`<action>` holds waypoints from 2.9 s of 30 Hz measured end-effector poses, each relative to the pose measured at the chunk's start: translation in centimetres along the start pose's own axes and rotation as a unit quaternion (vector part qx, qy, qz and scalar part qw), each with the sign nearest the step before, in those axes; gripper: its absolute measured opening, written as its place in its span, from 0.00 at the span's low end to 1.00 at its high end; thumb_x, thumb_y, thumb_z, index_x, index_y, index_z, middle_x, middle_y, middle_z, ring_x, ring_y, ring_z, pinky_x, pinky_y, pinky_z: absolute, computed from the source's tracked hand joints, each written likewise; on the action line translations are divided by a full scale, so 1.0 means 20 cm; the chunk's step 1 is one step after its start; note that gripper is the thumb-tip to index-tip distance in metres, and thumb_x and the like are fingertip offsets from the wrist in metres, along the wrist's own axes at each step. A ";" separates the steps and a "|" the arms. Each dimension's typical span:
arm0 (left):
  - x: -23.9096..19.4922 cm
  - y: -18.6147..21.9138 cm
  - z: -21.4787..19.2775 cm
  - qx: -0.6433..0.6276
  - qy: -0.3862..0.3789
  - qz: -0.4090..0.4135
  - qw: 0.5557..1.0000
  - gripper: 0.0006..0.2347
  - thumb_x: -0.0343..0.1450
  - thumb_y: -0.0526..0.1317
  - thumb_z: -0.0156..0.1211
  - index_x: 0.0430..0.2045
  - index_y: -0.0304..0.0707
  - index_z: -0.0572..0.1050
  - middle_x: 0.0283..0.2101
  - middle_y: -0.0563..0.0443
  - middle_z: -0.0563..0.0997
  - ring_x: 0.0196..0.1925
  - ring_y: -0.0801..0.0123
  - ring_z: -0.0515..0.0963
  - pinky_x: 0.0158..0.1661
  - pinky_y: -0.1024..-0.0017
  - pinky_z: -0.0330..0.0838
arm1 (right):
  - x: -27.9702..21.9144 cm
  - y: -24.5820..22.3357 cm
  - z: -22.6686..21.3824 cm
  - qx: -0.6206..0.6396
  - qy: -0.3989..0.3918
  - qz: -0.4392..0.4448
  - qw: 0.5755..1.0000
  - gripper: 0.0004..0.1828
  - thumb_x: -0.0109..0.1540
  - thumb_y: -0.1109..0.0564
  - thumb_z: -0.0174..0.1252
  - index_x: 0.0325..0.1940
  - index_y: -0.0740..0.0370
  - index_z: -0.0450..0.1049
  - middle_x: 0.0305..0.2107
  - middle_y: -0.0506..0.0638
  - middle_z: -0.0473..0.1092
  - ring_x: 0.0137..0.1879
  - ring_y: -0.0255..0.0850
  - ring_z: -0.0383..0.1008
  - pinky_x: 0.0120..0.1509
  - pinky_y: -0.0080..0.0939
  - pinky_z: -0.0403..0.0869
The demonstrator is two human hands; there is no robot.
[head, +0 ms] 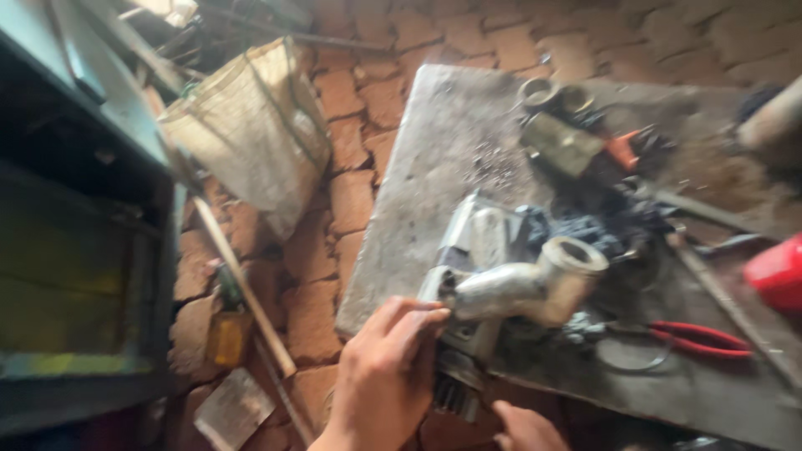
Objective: The person cleans and assembles metal engine parts by hand at a workbench, using a red-handled tool and a dark cloth to wipe the surfaces.
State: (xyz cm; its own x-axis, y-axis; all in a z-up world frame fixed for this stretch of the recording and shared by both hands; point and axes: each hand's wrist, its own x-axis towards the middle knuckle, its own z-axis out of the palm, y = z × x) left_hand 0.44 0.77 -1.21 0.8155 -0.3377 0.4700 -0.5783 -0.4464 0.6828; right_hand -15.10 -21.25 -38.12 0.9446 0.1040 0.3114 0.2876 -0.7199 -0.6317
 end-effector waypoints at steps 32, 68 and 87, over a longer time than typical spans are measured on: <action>-0.01 -0.01 0.00 -0.036 0.006 -0.066 0.997 0.04 0.70 0.33 0.64 0.36 0.37 0.78 0.42 0.45 0.81 0.42 0.51 0.84 0.40 0.63 0.78 | 1.13 -1.10 -1.03 -0.025 0.153 -0.064 0.986 0.14 0.49 0.61 0.72 0.38 0.58 0.81 0.31 0.49 0.76 0.37 0.43 0.79 0.42 0.41 0.77; -0.01 0.00 0.01 -0.012 0.012 -0.073 0.997 0.06 0.69 0.35 0.64 0.37 0.34 0.78 0.42 0.45 0.80 0.42 0.52 0.84 0.40 0.64 0.77 | 1.15 -1.10 -1.04 -0.100 0.041 -0.015 0.994 0.10 0.59 0.50 0.69 0.34 0.56 0.77 0.31 0.49 0.73 0.39 0.47 0.79 0.42 0.46 0.75; 0.01 0.01 0.02 0.005 -0.013 -0.154 0.988 0.08 0.69 0.40 0.69 0.30 0.34 0.77 0.38 0.47 0.81 0.39 0.55 0.84 0.40 0.64 0.76 | 1.13 -1.05 -1.40 -0.066 0.133 0.097 0.984 0.06 0.59 0.58 0.66 0.38 0.63 0.80 0.32 0.49 0.79 0.30 0.33 0.74 0.31 0.33 0.74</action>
State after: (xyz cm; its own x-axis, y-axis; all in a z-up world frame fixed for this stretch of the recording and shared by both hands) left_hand 0.48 0.36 -1.23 0.9523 -0.2059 0.2254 -0.3027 -0.5400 0.7853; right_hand -4.15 -22.89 2.11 0.8994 -0.2151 0.3805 0.0661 -0.7936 -0.6048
